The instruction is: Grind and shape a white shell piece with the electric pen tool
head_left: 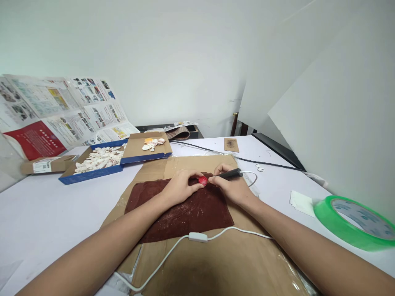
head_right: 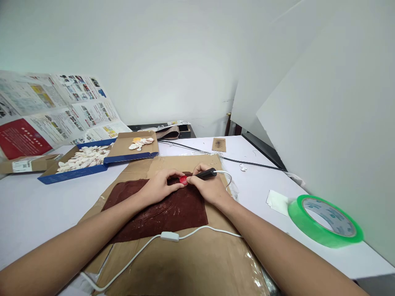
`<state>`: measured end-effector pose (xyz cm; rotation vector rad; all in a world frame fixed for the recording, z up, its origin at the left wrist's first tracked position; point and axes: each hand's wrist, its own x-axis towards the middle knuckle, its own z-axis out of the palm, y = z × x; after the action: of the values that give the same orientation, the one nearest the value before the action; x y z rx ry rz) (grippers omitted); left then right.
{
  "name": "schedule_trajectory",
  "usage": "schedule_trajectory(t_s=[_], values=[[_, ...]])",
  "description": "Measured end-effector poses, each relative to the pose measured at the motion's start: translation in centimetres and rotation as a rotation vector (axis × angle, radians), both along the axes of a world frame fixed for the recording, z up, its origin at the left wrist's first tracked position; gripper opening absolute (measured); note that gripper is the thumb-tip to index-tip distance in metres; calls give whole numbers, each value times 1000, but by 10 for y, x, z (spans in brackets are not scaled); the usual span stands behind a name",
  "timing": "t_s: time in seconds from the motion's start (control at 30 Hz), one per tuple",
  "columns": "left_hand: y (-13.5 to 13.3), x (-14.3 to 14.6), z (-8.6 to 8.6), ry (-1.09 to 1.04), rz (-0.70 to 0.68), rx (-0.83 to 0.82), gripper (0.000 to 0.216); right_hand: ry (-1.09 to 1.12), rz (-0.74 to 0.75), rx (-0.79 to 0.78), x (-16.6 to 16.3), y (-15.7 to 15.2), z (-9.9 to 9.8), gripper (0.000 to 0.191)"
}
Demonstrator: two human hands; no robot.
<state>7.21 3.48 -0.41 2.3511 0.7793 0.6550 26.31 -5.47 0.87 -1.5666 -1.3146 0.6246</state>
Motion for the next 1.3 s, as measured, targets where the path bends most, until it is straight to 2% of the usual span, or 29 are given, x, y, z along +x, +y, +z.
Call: schedule_trajectory(t_s=[0.23, 0.6, 0.8, 1.07, 1.3], values=[[-1, 1, 0, 11, 9, 2, 23, -84, -68, 5, 5, 0, -1, 22], [-1, 1, 0, 5, 5, 9, 21, -35, -19, 10, -3, -2, 3, 21], [-1, 0, 1, 17, 8, 20, 22, 56, 6, -64, -6, -3, 2, 24], [-1, 1, 1, 23, 18, 20, 22, -64, -13, 7, -3, -3, 3, 24], [-1, 0, -1, 17, 10, 9, 22, -31, -1, -19, -3, -3, 1, 24]])
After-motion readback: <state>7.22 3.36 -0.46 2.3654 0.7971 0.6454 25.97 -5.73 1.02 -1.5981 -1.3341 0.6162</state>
